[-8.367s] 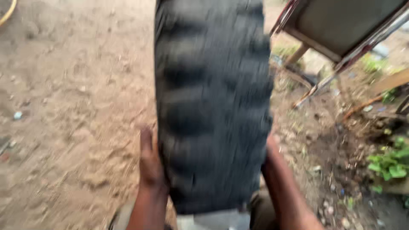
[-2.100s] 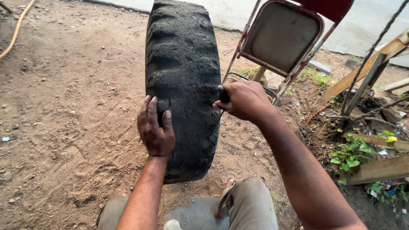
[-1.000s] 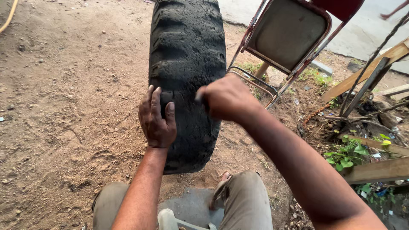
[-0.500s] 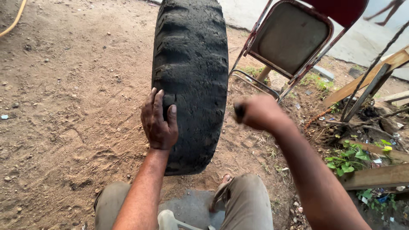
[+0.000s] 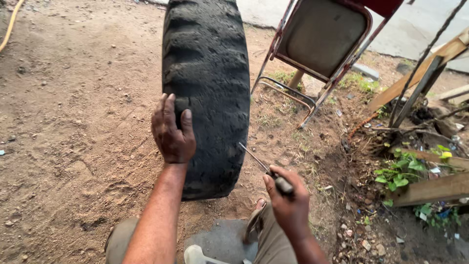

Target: The person uses a metal tool to scrape and clean the surface of a large, upright tire. They hold the tire steady with one hand while working the tool along the tread and sidewall to remove debris.

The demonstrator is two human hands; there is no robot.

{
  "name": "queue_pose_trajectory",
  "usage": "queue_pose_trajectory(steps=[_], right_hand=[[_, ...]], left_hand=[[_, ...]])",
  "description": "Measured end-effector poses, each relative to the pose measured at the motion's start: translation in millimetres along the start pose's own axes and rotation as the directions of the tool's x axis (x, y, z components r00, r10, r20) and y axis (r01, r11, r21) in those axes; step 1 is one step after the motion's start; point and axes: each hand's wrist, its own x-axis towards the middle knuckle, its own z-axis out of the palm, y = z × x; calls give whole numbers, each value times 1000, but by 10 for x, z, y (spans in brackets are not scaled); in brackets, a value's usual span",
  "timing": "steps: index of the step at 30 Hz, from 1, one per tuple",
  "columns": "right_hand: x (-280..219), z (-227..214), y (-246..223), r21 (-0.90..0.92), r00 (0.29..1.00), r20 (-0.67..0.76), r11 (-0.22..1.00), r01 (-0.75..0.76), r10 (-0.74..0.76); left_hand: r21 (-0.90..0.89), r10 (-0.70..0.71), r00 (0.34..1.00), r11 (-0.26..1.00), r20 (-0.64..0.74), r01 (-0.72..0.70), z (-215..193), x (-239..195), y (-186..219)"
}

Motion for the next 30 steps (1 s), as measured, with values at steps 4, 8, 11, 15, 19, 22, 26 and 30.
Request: queue_pose_trajectory(steps=[4, 8, 11, 15, 19, 22, 26, 30], right_hand=[[-113, 140, 158, -61, 996, 34, 995, 82, -80], [-232, 341, 289, -172, 980, 178, 977, 123, -92], [-393, 648, 389, -314, 960, 223, 921, 233, -167], [-504, 1224, 403, -406, 954, 166, 864, 298, -251], [-426, 1416, 180, -321, 984, 168, 940, 112, -60], [-426, 1419, -67, -109, 991, 131, 994, -20, 34], [-377, 1361, -242, 17, 976, 145, 986, -165, 161], [-415, 1199, -54, -70, 985, 87, 987, -144, 150]], left_hand=[[7, 3, 1000, 1000, 8, -3, 13, 27, -50], [-5, 10, 1000, 1000, 4, -10, -28, 37, -64], [13, 25, 1000, 1000, 5, -25, -33, 14, -62], [7, 9, 1000, 1000, 14, -10, -38, -26, -29], [24, 29, 1000, 999, 8, -29, -54, -9, 29], [26, 19, 1000, 999, 22, -20, -68, -21, 20], [-8, 27, 999, 1000, 18, -26, -78, 5, -1], [-10, 1, 1000, 1000, 16, -1, -47, 26, 39]])
